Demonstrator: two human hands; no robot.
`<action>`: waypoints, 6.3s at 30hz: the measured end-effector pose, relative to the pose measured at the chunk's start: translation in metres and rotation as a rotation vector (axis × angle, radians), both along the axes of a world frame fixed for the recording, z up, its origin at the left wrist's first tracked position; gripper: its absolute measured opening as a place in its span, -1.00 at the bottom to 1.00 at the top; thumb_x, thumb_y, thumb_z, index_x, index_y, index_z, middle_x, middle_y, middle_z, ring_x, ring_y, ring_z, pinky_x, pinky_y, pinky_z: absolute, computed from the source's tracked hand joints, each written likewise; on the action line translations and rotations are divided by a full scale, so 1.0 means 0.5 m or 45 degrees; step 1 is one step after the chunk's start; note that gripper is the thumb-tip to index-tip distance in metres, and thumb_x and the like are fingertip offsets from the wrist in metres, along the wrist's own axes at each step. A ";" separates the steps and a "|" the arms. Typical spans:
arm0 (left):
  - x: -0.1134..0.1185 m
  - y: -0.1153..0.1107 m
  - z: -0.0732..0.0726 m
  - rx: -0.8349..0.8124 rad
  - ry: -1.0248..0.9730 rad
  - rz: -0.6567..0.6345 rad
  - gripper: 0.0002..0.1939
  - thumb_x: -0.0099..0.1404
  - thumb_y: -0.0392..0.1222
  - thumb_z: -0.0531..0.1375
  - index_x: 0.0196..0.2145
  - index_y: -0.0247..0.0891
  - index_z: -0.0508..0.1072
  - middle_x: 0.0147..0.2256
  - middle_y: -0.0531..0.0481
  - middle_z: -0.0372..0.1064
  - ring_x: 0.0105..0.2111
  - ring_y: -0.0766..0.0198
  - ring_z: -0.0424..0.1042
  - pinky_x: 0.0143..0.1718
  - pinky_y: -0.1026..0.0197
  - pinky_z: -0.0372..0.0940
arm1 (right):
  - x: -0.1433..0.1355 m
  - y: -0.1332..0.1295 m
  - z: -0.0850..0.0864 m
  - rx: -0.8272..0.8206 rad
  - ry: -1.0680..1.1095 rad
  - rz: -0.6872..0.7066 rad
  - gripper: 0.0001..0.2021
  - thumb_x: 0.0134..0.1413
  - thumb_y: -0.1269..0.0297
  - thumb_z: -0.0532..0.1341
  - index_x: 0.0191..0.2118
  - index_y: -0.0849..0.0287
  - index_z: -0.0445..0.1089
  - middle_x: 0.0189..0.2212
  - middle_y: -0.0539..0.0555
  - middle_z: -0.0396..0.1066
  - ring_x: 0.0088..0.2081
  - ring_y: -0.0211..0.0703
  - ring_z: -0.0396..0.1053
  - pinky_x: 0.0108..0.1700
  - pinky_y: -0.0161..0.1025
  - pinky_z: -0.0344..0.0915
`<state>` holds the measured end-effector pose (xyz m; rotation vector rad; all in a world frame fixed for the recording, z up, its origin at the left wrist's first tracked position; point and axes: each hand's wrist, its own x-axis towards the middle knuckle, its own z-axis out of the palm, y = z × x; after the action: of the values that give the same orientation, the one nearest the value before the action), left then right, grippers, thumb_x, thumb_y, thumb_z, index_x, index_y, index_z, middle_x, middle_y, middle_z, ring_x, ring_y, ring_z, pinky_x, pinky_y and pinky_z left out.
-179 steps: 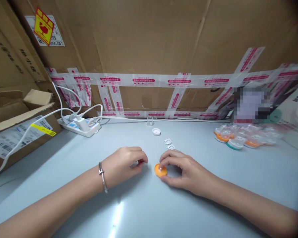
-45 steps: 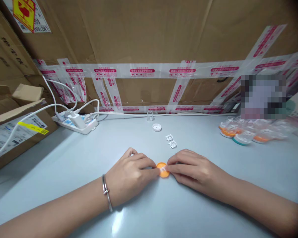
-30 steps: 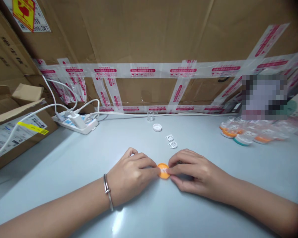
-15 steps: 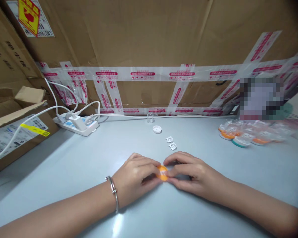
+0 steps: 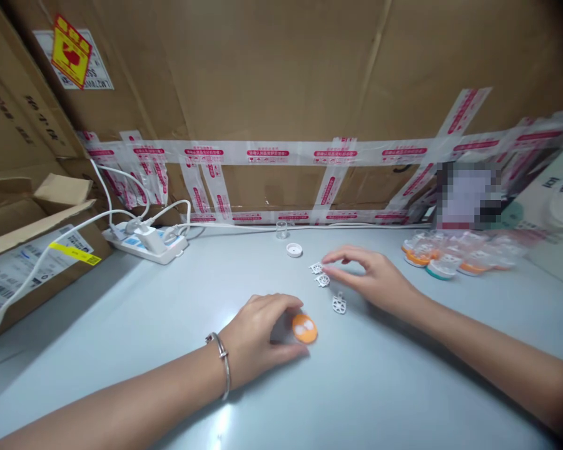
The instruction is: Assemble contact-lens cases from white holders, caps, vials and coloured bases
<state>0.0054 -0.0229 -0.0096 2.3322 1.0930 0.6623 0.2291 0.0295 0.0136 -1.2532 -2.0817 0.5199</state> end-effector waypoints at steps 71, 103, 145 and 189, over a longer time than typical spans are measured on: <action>-0.001 0.010 -0.015 -0.058 -0.047 0.070 -0.68 0.02 0.04 0.25 -0.29 -0.17 0.42 -0.21 -0.02 0.30 -0.14 0.14 0.26 -0.07 0.04 0.12 | -0.072 -0.119 -0.040 -0.325 0.307 0.154 -0.88 -0.17 0.23 0.30 -0.40 0.07 0.51 -0.32 0.04 0.45 -0.25 -0.15 0.40 -0.15 -0.20 0.30; -0.008 0.017 -0.018 -0.122 -0.026 0.023 -0.70 0.03 -0.07 0.26 -0.25 -0.15 0.41 -0.13 -0.02 0.28 -0.09 0.12 0.24 -0.03 0.01 0.07 | -0.064 -0.113 -0.038 -0.243 -0.068 0.266 -0.72 -0.06 0.31 0.26 -0.15 0.08 0.41 -0.26 0.03 0.37 -0.24 -0.21 0.30 -0.16 -0.26 0.22; 0.002 0.007 0.002 -0.114 -0.223 -0.052 -0.76 0.08 -0.22 0.20 -0.26 -0.22 0.28 -0.32 0.03 0.39 -0.32 0.31 0.37 -0.25 0.24 0.25 | -0.005 -0.086 -0.007 -0.159 0.282 -0.023 -0.78 -0.04 0.19 0.20 -0.27 0.14 0.23 -0.28 0.07 0.34 -0.22 -0.18 0.34 -0.10 -0.18 0.28; -0.006 0.017 0.036 -0.508 -1.133 0.355 -0.78 0.03 -0.20 0.27 -0.35 -0.31 0.37 -0.33 -0.03 0.41 -0.27 0.29 0.40 -0.18 0.20 0.31 | -0.005 -0.005 -0.010 -0.428 0.385 -0.196 -0.71 -0.10 0.06 0.20 -0.37 0.21 0.26 -0.58 -0.05 0.30 -0.55 -0.34 0.24 -0.49 -0.35 0.18</action>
<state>0.0025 -0.0147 0.0082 1.3060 0.9806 1.2765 0.2265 0.0267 0.0088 -1.4082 -1.6768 0.9533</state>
